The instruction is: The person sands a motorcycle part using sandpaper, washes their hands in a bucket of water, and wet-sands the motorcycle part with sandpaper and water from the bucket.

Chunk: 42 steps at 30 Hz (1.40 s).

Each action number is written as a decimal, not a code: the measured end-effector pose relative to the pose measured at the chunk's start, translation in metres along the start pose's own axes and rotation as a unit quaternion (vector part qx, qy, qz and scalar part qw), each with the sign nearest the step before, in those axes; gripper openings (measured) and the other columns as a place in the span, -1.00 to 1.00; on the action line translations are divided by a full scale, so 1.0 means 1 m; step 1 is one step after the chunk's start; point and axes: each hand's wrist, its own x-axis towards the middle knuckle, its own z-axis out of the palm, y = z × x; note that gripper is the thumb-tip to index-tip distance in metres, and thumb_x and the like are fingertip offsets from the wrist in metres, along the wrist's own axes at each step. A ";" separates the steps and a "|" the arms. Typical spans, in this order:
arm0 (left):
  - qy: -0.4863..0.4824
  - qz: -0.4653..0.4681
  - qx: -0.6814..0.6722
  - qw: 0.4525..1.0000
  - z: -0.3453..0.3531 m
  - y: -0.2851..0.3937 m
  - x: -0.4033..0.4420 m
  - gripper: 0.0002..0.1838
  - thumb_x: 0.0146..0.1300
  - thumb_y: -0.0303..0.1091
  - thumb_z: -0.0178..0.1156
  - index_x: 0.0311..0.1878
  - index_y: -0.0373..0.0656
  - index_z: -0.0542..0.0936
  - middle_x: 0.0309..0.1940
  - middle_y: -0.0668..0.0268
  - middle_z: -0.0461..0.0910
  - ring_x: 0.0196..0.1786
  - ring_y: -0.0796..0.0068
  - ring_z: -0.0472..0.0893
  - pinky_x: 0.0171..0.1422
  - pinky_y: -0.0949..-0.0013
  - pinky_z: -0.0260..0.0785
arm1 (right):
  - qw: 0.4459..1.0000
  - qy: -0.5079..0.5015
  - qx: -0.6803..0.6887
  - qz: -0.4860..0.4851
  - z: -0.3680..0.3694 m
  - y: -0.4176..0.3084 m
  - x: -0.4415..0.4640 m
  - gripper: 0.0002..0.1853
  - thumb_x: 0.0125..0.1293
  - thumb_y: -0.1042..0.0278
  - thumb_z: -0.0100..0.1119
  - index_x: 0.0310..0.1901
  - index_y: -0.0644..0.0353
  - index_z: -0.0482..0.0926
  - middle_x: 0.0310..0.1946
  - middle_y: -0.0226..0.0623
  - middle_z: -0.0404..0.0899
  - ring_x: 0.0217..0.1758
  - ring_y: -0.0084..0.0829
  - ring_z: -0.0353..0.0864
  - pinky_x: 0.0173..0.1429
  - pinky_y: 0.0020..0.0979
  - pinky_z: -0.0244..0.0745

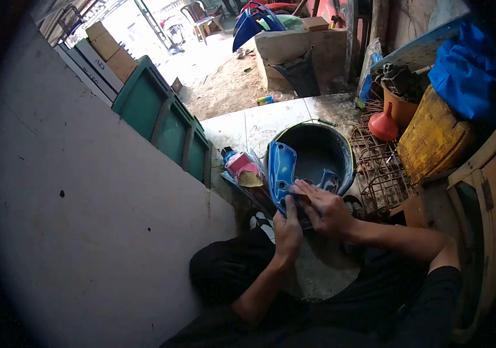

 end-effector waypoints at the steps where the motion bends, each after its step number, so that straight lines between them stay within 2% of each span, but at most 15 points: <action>1: 0.001 0.000 0.000 1.000 -0.001 0.000 0.000 -0.57 0.54 -0.05 -0.06 -0.29 -0.22 0.52 -0.43 0.46 0.49 -0.43 0.69 0.38 -0.37 0.50 0.24 | 1.000 -0.003 0.004 -0.004 0.000 -0.001 0.001 -0.63 0.40 0.42 0.01 0.18 0.38 0.46 0.14 0.11 0.53 0.18 0.01 0.57 0.38 -0.07 0.35; 6: -0.055 0.063 0.097 0.992 -0.010 -0.014 -0.002 -0.55 0.53 0.00 -0.05 -0.23 -0.23 0.54 -0.41 0.43 0.49 -0.38 0.67 0.39 -0.32 0.46 0.27 | 0.995 -0.025 0.002 0.093 -0.007 0.013 0.000 -0.61 0.41 0.38 0.03 0.21 0.35 0.45 0.11 0.12 0.55 0.17 0.07 0.56 0.35 -0.08 0.38; 9: -0.035 0.063 0.109 0.991 -0.007 -0.005 -0.003 -0.55 0.54 -0.01 -0.06 -0.26 -0.22 0.55 -0.44 0.44 0.49 -0.41 0.65 0.37 -0.31 0.40 0.26 | 0.999 0.018 0.024 -0.025 -0.006 -0.002 0.003 -0.63 0.42 0.35 0.02 0.18 0.36 0.49 0.04 0.17 0.58 0.12 0.10 0.59 0.33 -0.09 0.41; 11: -0.039 0.022 0.059 0.997 -0.009 -0.002 0.001 -0.55 0.54 -0.02 -0.06 -0.24 -0.25 0.56 -0.42 0.43 0.51 -0.37 0.63 0.41 -0.29 0.38 0.26 | 0.998 0.029 0.047 -0.013 -0.003 -0.003 0.004 -0.64 0.43 0.34 0.00 0.15 0.36 0.51 -0.05 0.21 0.60 0.06 0.13 0.61 0.34 -0.10 0.40; 14: -0.052 0.044 0.098 0.993 -0.008 -0.016 -0.001 -0.55 0.54 -0.03 -0.06 -0.21 -0.27 0.56 -0.41 0.44 0.51 -0.37 0.64 0.40 -0.29 0.41 0.26 | 0.951 -0.125 0.055 0.279 -0.017 0.001 0.018 -0.64 0.44 0.37 -0.02 0.15 0.41 0.49 -0.11 0.25 0.60 0.04 0.14 0.60 0.32 -0.13 0.40; 16: -0.089 0.079 0.129 0.985 -0.009 -0.017 -0.003 -0.53 0.55 -0.05 -0.09 -0.04 -0.35 0.54 -0.31 0.38 0.56 -0.28 0.67 0.46 -0.18 0.50 0.34 | 0.968 -0.078 0.078 0.225 -0.014 -0.001 0.008 -0.64 0.44 0.38 -0.02 0.16 0.41 0.48 -0.08 0.26 0.59 0.07 0.13 0.59 0.31 -0.14 0.42; 18: -0.086 0.054 0.113 0.988 -0.011 -0.013 0.000 -0.53 0.55 -0.05 -0.09 -0.05 -0.35 0.54 -0.32 0.39 0.55 -0.29 0.67 0.46 -0.19 0.50 0.34 | 0.986 -0.003 0.105 0.129 -0.013 -0.005 0.005 -0.63 0.45 0.41 -0.04 0.19 0.43 0.46 0.03 0.28 0.54 0.17 0.08 0.55 0.29 -0.16 0.43; 21: -0.077 0.034 0.068 0.994 -0.012 -0.023 0.008 -0.54 0.55 -0.04 -0.08 -0.07 -0.34 0.54 -0.35 0.42 0.54 -0.31 0.68 0.45 -0.21 0.51 0.32 | 0.985 -0.018 0.129 0.117 -0.007 -0.010 0.007 -0.62 0.44 0.42 -0.03 0.21 0.43 0.44 0.11 0.30 0.49 0.23 0.05 0.52 0.28 -0.20 0.44; 25: -0.071 0.048 0.104 0.991 -0.010 -0.023 0.007 -0.53 0.55 -0.04 -0.09 -0.08 -0.33 0.55 -0.39 0.44 0.52 -0.36 0.68 0.44 -0.25 0.50 0.32 | 0.949 -0.090 0.127 0.273 -0.010 -0.001 0.013 -0.64 0.49 0.32 -0.07 0.09 0.47 0.51 -0.16 0.26 0.61 -0.11 0.04 0.70 -0.10 -0.19 0.55; 26: -0.076 0.056 0.110 0.989 -0.011 -0.024 0.008 -0.53 0.55 -0.04 -0.09 -0.08 -0.33 0.56 -0.38 0.43 0.53 -0.36 0.67 0.45 -0.25 0.50 0.33 | 0.969 -0.049 0.102 0.220 -0.006 0.004 0.007 -0.63 0.50 0.29 -0.09 0.01 0.48 0.54 -0.27 0.22 0.62 -0.26 -0.02 0.71 -0.21 -0.17 0.52; 30: -0.060 -0.016 0.083 0.995 -0.011 -0.019 0.011 -0.54 0.55 -0.06 -0.08 -0.08 -0.33 0.55 -0.35 0.40 0.56 -0.33 0.68 0.47 -0.21 0.49 0.35 | 0.968 -0.059 0.111 0.218 -0.011 -0.002 0.007 -0.64 0.50 0.28 -0.08 -0.04 0.47 0.56 -0.23 0.25 0.62 -0.23 -0.03 0.72 -0.19 -0.17 0.53; 32: -0.051 -0.014 0.081 0.995 -0.011 -0.017 0.009 -0.55 0.55 -0.05 -0.07 -0.07 -0.33 0.55 -0.33 0.39 0.57 -0.32 0.68 0.48 -0.20 0.50 0.36 | 0.990 0.012 0.113 0.089 0.003 0.006 0.001 -0.63 0.50 0.26 -0.07 -0.04 0.46 0.57 -0.26 0.23 0.62 -0.26 -0.04 0.71 -0.21 -0.15 0.53; 37: -0.067 -0.014 0.087 0.994 -0.011 -0.017 0.003 -0.55 0.55 -0.05 -0.08 -0.08 -0.31 0.56 -0.32 0.38 0.58 -0.34 0.69 0.49 -0.22 0.53 0.37 | 0.962 -0.105 0.053 0.247 -0.008 0.023 0.012 -0.61 0.49 0.25 -0.08 0.09 0.42 0.54 -0.38 0.13 0.61 -0.36 0.00 0.65 -0.18 -0.08 0.50; 40: -0.079 0.023 0.102 0.991 -0.012 -0.012 0.007 -0.55 0.55 -0.05 -0.09 -0.08 -0.30 0.56 -0.31 0.37 0.59 -0.36 0.68 0.51 -0.23 0.55 0.38 | 0.998 0.012 0.046 0.038 -0.006 0.012 0.006 -0.62 0.44 0.35 -0.01 0.18 0.38 0.47 -0.08 0.20 0.62 0.04 0.07 0.63 0.14 -0.17 0.51; 42: -0.040 -0.009 0.041 0.998 -0.007 -0.003 0.006 -0.55 0.55 -0.05 -0.08 -0.10 -0.30 0.56 -0.34 0.38 0.58 -0.38 0.68 0.51 -0.25 0.54 0.39 | 0.998 -0.017 0.056 0.037 -0.003 0.001 0.005 -0.61 0.43 0.40 -0.02 0.21 0.41 0.44 0.05 0.20 0.56 0.17 0.02 0.56 0.26 -0.21 0.43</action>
